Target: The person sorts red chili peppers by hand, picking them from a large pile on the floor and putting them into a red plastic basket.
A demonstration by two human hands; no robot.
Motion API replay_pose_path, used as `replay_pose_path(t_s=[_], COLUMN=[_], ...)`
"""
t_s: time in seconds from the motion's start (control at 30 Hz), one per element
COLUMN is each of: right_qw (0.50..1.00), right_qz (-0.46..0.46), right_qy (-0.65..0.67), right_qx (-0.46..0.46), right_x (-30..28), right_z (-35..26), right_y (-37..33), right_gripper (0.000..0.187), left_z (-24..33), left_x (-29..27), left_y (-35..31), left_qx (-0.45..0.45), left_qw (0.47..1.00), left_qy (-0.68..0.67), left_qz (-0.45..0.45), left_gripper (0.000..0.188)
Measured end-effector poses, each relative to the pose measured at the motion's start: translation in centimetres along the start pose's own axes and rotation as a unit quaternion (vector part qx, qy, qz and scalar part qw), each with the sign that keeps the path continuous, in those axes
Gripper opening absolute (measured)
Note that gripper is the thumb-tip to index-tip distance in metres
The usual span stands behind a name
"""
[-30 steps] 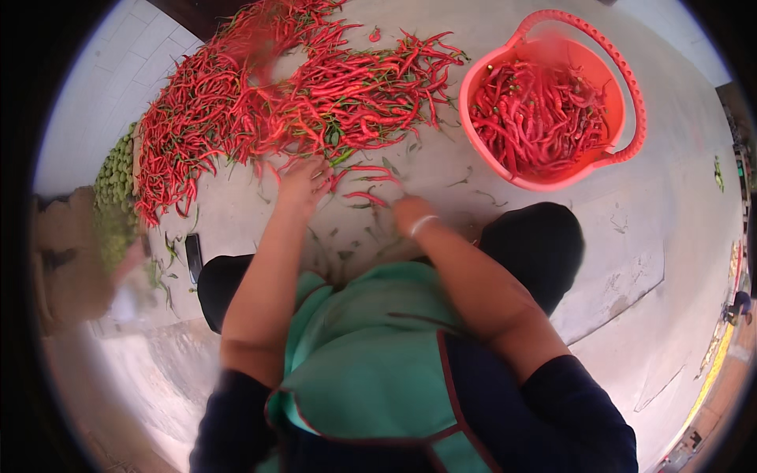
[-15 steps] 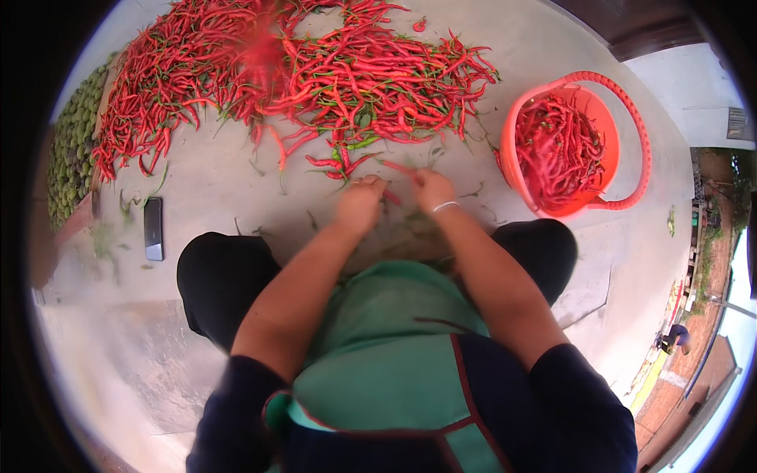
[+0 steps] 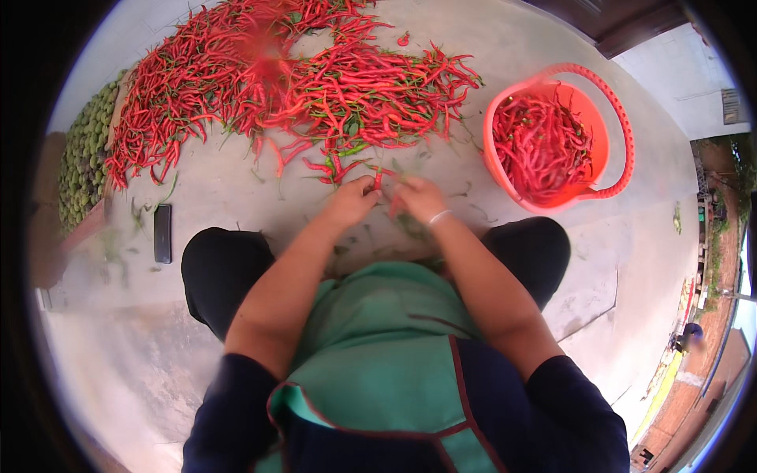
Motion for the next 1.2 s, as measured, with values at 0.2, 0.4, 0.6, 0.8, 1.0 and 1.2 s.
replay_pose_path(t_s=[0.2, 0.4, 0.6, 0.8, 1.0, 1.2], right_qw=[0.980, 0.976, 0.981, 0.871, 0.865, 0.912], right_qz=[-0.086, -0.101, -0.100, 0.080, 0.041, 0.054], right_qy=[0.181, 0.193, 0.158, -0.406, -0.442, -0.385], right_qx=[-0.001, -0.028, -0.047, -0.265, -0.233, -0.131], right_x=[1.9, 1.6, 1.2, 2.1, 0.4, 1.5], right_z=[-0.1, -1.0, -2.0, -1.1, 4.3, 0.4], right_y=[0.8, -0.6, -0.7, 1.0, 5.4, 7.9], right_gripper=[0.023, 0.028, 0.026, 0.006, 0.009, 0.017], left_z=[0.7, 0.8, 0.0, -1.1, -2.0, -6.6], left_x=[0.9, 0.6, 1.5, 2.3, 0.0, -7.8], left_y=[-2.6, -3.2, -2.2, -1.6, -1.4, 0.4], left_qx=[0.014, 0.027, -0.037, -0.127, -0.168, -0.056], left_qw=[0.996, 0.988, 0.942, 0.914, 0.942, 0.949], left_qy=[-0.085, -0.092, -0.298, -0.368, -0.269, 0.208], left_qz=[-0.035, -0.124, -0.153, -0.117, -0.112, 0.232], left_gripper=[0.019, 0.024, 0.025, 0.022, 0.020, 0.019])
Point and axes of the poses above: each hand's wrist, its own y-axis towards the middle knuckle, its own x-axis out of the palm, z = x × y, the point moved 2 cm from there along y, towards the middle knuckle, and after that the axes turned 11 degrees about -z, right-handed, at the moved point
